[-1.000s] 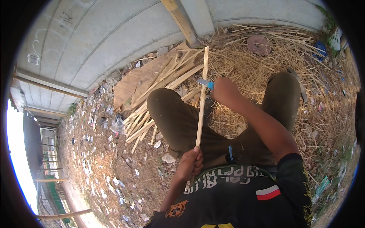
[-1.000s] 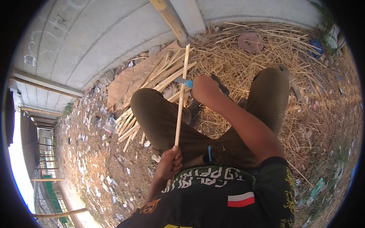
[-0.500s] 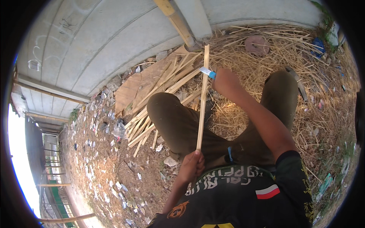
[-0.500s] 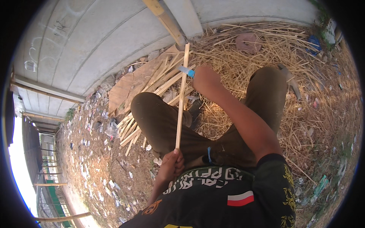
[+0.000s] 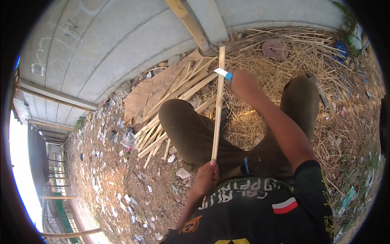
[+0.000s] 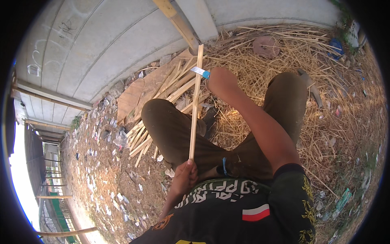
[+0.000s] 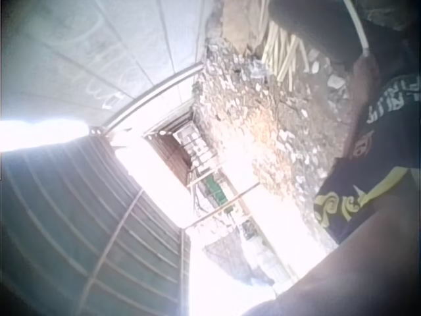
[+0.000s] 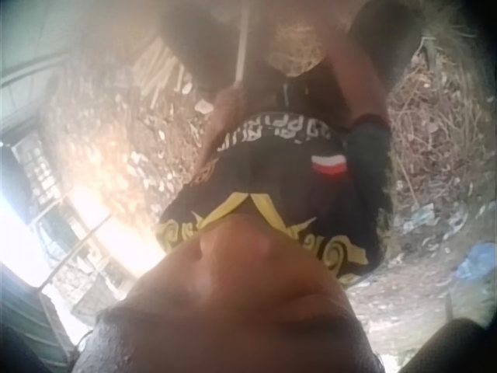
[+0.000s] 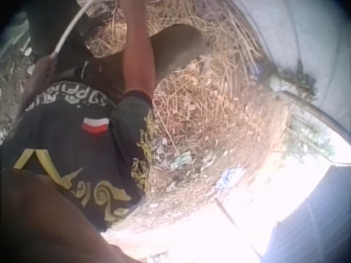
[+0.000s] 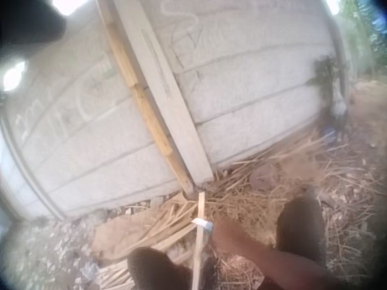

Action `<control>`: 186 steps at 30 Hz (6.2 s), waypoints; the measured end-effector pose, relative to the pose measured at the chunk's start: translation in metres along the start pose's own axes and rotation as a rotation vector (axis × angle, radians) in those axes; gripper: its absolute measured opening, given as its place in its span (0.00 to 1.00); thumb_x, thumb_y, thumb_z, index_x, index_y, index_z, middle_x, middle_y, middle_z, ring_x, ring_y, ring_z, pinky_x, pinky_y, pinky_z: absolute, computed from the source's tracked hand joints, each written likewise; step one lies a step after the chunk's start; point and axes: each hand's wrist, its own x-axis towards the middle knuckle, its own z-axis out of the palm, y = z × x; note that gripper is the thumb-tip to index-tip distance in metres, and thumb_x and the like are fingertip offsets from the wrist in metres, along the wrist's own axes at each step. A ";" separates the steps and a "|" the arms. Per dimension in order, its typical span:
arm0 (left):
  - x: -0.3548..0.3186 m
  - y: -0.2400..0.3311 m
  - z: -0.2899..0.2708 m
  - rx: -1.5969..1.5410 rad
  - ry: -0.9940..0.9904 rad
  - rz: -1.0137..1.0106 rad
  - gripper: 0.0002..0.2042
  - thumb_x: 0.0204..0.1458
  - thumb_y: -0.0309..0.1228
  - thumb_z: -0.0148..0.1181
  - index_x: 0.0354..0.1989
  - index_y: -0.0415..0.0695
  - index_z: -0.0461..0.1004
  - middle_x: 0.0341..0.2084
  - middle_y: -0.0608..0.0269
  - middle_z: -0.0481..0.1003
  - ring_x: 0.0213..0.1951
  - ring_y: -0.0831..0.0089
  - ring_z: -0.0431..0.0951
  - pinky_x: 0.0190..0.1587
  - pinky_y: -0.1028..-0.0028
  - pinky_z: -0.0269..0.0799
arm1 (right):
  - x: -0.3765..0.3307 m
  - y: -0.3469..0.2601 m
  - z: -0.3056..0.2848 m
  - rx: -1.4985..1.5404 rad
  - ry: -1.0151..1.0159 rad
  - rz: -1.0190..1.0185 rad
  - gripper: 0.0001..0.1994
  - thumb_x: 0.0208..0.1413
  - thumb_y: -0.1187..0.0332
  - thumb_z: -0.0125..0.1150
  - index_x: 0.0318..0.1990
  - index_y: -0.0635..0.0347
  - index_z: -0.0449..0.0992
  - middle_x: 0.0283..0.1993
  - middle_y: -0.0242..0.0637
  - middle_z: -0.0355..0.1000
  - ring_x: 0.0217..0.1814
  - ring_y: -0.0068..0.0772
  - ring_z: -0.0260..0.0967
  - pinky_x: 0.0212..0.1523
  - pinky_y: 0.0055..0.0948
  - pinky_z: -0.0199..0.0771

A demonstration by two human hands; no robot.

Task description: The person sits on the ground and uses a knife to sharpen a thin wooden stick. They hold the stick with one hand and scrape the blade along its length to create a pointed tip. The person then inspects the sharpened end of the stick.

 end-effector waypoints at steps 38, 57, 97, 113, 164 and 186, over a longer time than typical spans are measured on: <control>-0.001 -0.006 0.017 0.239 0.217 0.148 0.21 0.71 0.45 0.44 0.27 0.45 0.65 0.17 0.75 0.62 0.18 0.86 0.60 0.21 0.81 0.56 | -0.032 0.009 0.019 -0.051 -0.001 -0.089 0.09 0.46 0.68 0.66 0.31 0.66 0.80 0.29 0.51 0.77 0.32 0.53 0.79 0.35 0.48 0.79; 0.004 -0.009 0.013 0.257 0.210 0.154 0.21 0.70 0.47 0.45 0.27 0.47 0.64 0.17 0.76 0.61 0.18 0.86 0.59 0.21 0.81 0.54 | -0.028 0.013 0.023 0.224 -0.205 -0.036 0.12 0.51 0.65 0.63 0.30 0.68 0.76 0.27 0.51 0.76 0.30 0.50 0.78 0.33 0.45 0.77; 0.005 -0.012 0.022 0.810 0.449 0.434 0.19 0.70 0.39 0.48 0.28 0.39 0.71 0.14 0.59 0.69 0.17 0.70 0.72 0.23 0.68 0.66 | -0.036 0.004 0.010 -0.019 -0.249 -0.064 0.11 0.49 0.68 0.65 0.34 0.70 0.80 0.30 0.54 0.77 0.33 0.55 0.79 0.36 0.47 0.79; -0.010 0.006 0.022 0.690 0.334 0.316 0.09 0.68 0.35 0.52 0.40 0.41 0.71 0.16 0.70 0.67 0.20 0.83 0.66 0.24 0.76 0.62 | -0.030 0.017 0.019 0.339 -0.027 -0.064 0.14 0.52 0.62 0.65 0.25 0.65 0.76 0.18 0.43 0.72 0.22 0.45 0.74 0.27 0.42 0.73; 0.006 -0.013 0.027 0.975 0.412 0.519 0.04 0.65 0.26 0.52 0.37 0.40 0.67 0.14 0.46 0.70 0.20 0.46 0.77 0.19 0.58 0.65 | -0.040 0.025 0.027 -0.005 -0.304 0.016 0.10 0.44 0.73 0.64 0.31 0.75 0.78 0.28 0.57 0.77 0.32 0.54 0.80 0.30 0.46 0.77; 0.009 -0.011 0.028 0.983 0.393 0.531 0.04 0.64 0.26 0.52 0.37 0.40 0.68 0.17 0.43 0.73 0.24 0.43 0.78 0.21 0.57 0.67 | -0.050 0.027 0.022 -0.175 -0.147 -0.065 0.07 0.47 0.73 0.62 0.30 0.70 0.79 0.28 0.49 0.77 0.29 0.50 0.78 0.29 0.45 0.76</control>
